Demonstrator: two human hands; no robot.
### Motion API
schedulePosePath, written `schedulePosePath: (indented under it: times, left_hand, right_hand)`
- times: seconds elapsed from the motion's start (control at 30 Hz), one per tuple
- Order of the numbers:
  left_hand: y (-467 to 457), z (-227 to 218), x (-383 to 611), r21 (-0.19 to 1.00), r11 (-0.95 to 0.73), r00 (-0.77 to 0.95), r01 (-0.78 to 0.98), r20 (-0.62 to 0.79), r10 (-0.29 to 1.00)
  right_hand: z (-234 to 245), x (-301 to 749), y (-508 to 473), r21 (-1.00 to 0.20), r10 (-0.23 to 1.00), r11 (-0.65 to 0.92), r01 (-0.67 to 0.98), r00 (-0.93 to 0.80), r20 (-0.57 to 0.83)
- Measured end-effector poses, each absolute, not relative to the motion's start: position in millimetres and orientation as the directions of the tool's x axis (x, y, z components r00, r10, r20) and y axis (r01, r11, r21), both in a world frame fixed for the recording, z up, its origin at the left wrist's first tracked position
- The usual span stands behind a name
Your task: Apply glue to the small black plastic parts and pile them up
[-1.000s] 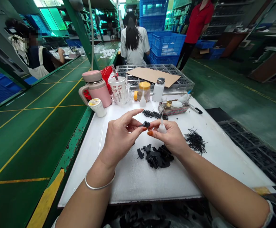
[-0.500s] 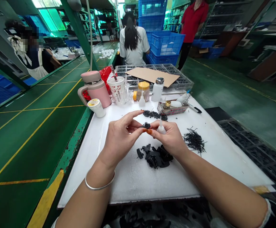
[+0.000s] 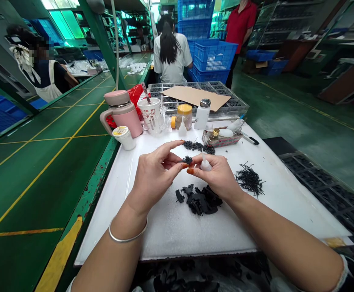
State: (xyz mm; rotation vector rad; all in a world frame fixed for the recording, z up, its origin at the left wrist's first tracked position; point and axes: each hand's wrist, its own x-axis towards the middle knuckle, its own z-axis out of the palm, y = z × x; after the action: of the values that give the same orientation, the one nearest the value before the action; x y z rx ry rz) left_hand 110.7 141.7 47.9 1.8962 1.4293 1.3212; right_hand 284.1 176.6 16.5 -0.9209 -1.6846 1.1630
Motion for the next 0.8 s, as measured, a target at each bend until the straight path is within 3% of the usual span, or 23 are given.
schedulePosePath:
  times: [0.2,0.8]
  left_hand:
    - [141.1,49.8,109.9,0.785,-0.366,-0.001,0.501,0.423,0.906]
    - [142.2,48.7,109.5,0.787,-0.364,0.009,0.497,0.416,0.910]
  right_hand:
    - [18.3,283.5,176.9,-0.965,0.912,0.232,0.125,-0.372,0.171]
    - [16.5,283.5,178.3,-0.964,0.906,0.249,0.088,-0.372,0.200]
